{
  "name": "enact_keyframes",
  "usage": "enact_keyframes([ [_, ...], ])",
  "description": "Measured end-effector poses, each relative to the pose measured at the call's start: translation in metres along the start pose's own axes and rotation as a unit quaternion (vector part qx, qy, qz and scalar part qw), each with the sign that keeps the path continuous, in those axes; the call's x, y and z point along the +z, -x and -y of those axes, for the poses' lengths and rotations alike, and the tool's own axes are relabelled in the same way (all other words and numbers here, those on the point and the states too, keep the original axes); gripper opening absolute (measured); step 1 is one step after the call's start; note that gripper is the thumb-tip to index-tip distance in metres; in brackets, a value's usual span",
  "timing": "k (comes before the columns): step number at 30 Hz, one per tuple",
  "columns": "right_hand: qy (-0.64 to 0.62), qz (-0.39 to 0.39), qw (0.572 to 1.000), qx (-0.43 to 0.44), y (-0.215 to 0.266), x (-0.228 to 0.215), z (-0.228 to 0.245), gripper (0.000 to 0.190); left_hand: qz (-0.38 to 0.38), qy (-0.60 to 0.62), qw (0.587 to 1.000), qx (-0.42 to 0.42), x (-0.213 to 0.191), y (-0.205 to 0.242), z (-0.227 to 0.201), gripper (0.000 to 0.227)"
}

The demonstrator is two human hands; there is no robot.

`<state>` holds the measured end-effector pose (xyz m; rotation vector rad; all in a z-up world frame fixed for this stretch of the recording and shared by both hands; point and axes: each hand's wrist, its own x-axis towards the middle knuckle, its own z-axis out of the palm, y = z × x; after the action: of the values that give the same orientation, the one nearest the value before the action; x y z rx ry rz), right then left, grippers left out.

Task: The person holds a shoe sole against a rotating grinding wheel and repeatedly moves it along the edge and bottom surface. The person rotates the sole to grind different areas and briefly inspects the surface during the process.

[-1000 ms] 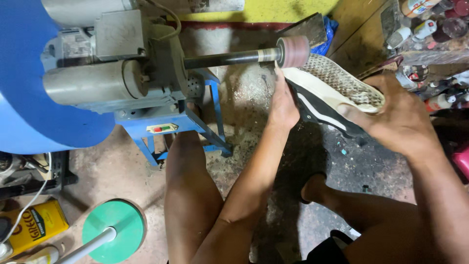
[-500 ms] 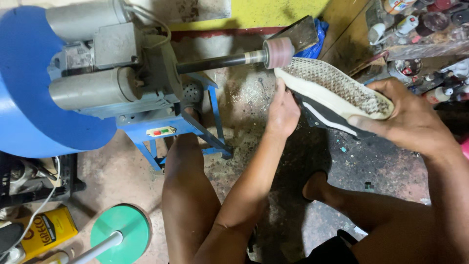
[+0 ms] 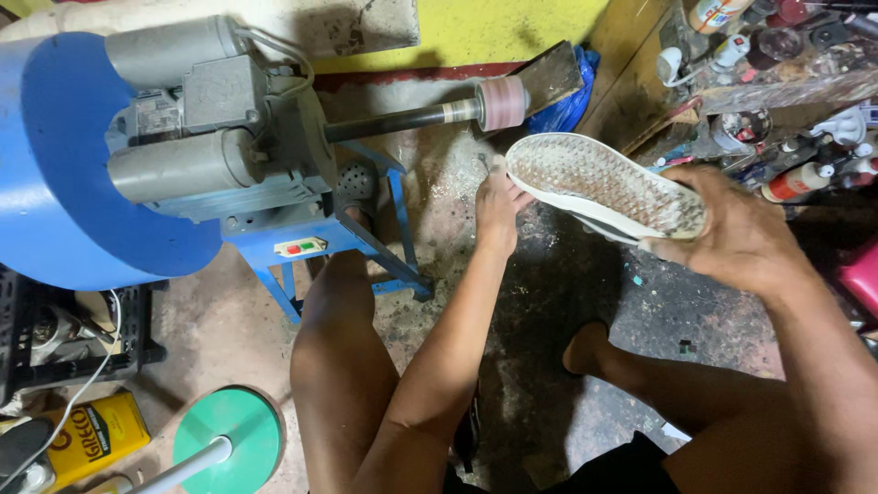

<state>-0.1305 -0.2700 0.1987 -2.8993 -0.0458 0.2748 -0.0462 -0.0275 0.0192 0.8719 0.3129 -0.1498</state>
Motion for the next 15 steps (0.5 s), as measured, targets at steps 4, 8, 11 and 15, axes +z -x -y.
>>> enact_keyframes([
  [4,-0.043,-0.001,0.999,0.001,0.002,-0.001,0.012,0.093,0.016,0.017,1.000,-0.020,0.000,-0.002,-0.004,0.071],
  [8,-0.105,-0.017,0.994,0.005,0.001,-0.004,0.033,0.085,0.095,0.073,0.992,-0.043,-0.004,-0.007,-0.002,0.071],
  [11,-0.122,-0.029,0.992,-0.004,-0.003,-0.004,0.048,0.082,0.119,0.144,0.981,-0.051,-0.006,-0.020,0.001,0.070],
  [15,-0.065,-0.006,0.997,0.042,-0.020,-0.004,0.060,0.086,0.108,0.181,0.976,-0.057,-0.009,-0.038,0.003,0.073],
])
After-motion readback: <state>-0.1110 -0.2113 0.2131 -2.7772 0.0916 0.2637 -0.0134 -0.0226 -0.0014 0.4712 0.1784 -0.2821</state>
